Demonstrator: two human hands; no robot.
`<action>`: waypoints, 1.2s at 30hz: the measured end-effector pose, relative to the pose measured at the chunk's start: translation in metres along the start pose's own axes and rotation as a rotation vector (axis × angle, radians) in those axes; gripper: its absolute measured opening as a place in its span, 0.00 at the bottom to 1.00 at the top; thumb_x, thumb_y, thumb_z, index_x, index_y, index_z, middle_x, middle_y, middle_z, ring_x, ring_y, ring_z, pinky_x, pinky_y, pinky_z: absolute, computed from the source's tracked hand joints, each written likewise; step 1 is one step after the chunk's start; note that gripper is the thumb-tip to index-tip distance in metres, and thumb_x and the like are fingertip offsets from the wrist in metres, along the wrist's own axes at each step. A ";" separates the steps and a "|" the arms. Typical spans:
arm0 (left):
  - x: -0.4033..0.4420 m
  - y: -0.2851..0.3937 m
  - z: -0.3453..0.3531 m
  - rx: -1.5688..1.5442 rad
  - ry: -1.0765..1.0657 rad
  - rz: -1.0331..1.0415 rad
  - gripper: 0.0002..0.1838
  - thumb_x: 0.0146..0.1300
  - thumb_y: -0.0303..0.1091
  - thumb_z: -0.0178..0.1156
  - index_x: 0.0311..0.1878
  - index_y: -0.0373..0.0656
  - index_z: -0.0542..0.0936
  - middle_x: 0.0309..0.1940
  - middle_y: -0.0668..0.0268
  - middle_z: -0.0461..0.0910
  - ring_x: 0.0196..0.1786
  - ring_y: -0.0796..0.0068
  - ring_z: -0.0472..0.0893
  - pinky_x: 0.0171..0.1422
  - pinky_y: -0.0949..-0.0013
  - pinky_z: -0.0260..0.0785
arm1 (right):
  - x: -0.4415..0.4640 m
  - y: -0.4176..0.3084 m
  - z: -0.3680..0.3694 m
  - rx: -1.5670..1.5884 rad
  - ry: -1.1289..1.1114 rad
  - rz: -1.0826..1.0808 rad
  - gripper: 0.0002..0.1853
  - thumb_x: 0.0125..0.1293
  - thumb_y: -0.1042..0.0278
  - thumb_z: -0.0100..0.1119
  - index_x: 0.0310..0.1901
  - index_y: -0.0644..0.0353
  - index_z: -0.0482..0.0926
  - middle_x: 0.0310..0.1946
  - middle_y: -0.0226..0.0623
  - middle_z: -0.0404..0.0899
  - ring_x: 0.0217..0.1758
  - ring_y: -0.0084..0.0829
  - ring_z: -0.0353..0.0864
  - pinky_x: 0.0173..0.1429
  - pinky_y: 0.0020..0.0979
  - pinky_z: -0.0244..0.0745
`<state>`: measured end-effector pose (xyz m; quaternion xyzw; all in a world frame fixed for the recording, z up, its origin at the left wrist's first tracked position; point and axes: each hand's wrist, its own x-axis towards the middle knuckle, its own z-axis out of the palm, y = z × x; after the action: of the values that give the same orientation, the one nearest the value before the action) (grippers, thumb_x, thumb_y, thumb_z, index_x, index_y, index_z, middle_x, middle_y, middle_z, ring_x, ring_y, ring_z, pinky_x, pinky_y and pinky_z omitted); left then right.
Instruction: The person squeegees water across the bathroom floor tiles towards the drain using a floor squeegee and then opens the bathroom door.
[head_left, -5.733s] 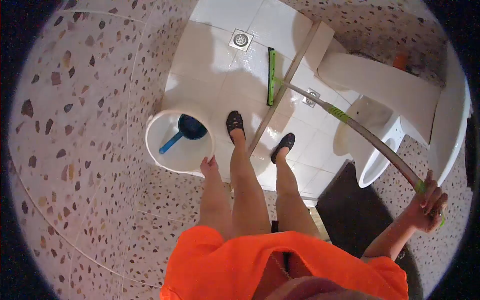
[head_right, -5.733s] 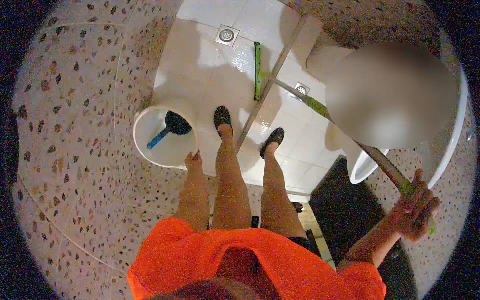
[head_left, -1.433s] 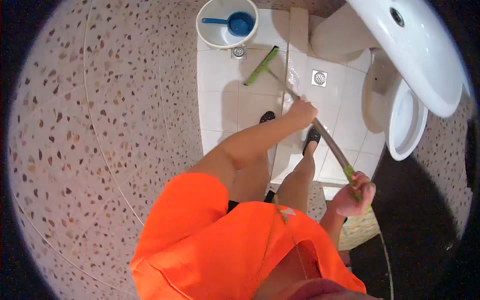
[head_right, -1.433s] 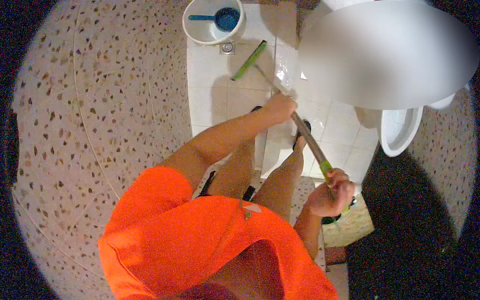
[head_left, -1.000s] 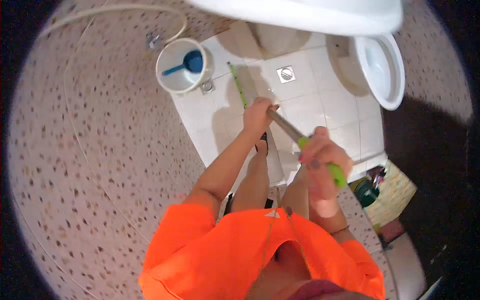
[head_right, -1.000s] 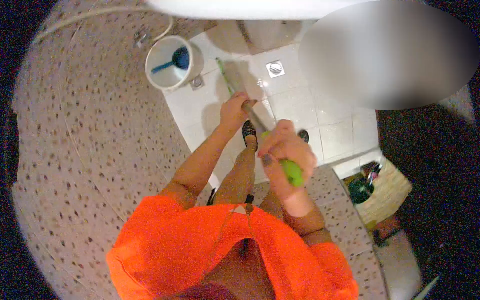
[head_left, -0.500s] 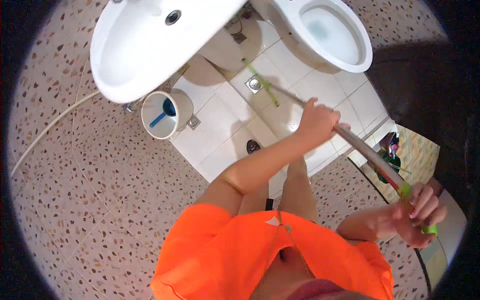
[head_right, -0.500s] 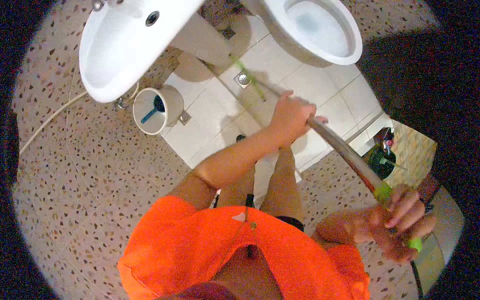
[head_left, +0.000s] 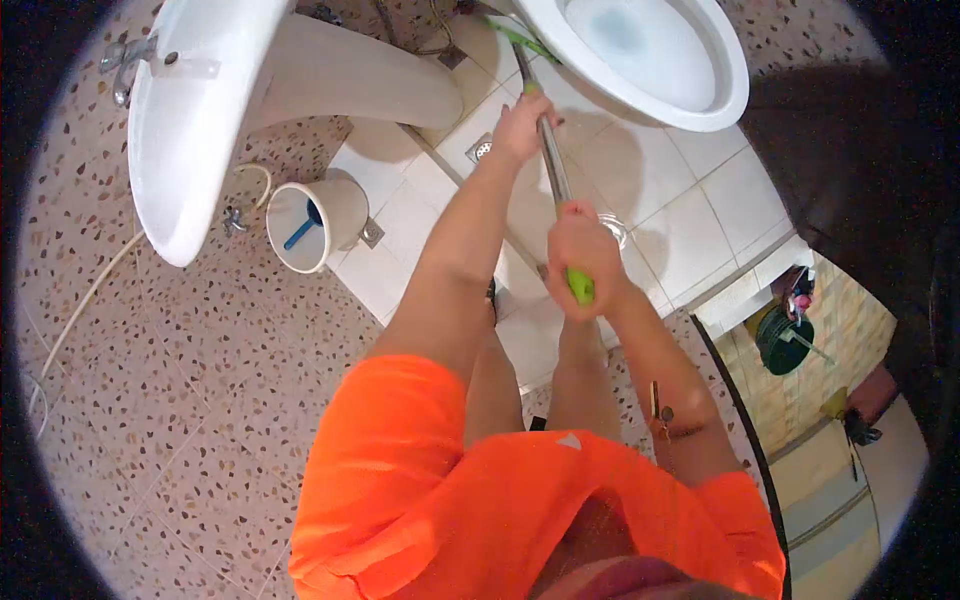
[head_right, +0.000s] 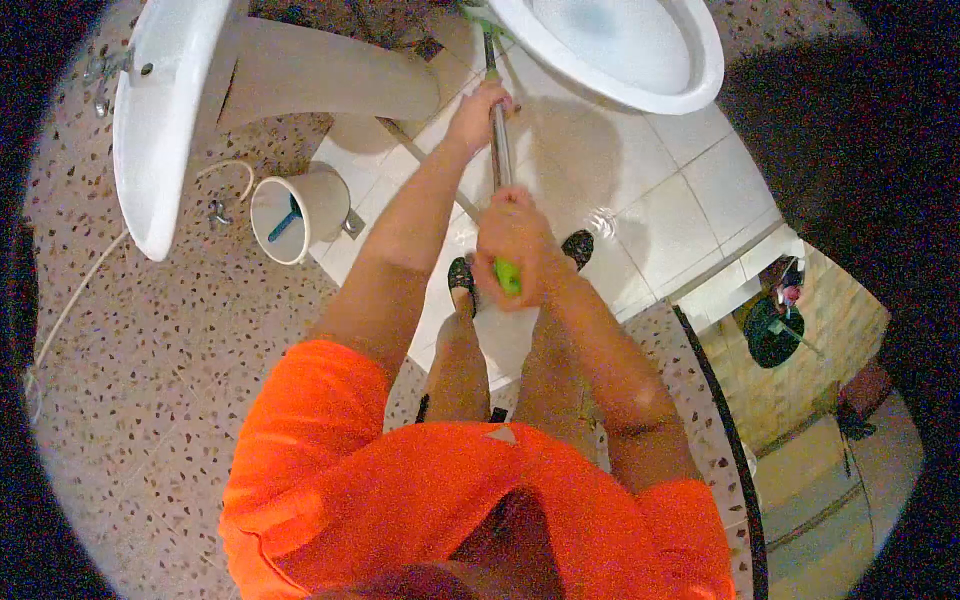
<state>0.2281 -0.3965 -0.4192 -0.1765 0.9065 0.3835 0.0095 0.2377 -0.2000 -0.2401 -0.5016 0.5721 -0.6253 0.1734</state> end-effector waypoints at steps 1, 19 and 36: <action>-0.014 0.004 0.004 0.004 -0.005 -0.007 0.10 0.50 0.36 0.65 0.34 0.50 0.74 0.45 0.67 0.75 0.50 0.55 0.74 0.59 0.40 0.57 | -0.005 -0.006 -0.001 0.043 0.004 -0.040 0.10 0.34 0.77 0.56 0.17 0.55 0.64 0.15 0.32 0.63 0.20 0.35 0.63 0.41 0.39 0.61; -0.153 0.079 0.033 -0.025 -0.077 -0.226 0.13 0.55 0.44 0.61 0.35 0.45 0.75 0.57 0.50 0.68 0.56 0.49 0.71 0.61 0.54 0.61 | -0.094 -0.107 -0.010 0.165 0.140 0.192 0.05 0.40 0.75 0.51 0.17 0.56 0.66 0.18 0.31 0.72 0.20 0.31 0.69 0.41 0.39 0.62; -0.214 0.101 0.045 0.021 -0.062 -0.153 0.13 0.54 0.43 0.64 0.33 0.44 0.74 0.53 0.48 0.69 0.52 0.44 0.72 0.52 0.54 0.68 | -0.128 -0.148 -0.009 0.213 0.035 0.265 0.11 0.43 0.74 0.54 0.13 0.54 0.63 0.14 0.29 0.68 0.20 0.31 0.70 0.39 0.38 0.64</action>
<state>0.3900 -0.2335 -0.3484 -0.2334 0.8935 0.3775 0.0687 0.3387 -0.0516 -0.1616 -0.3897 0.5667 -0.6627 0.2964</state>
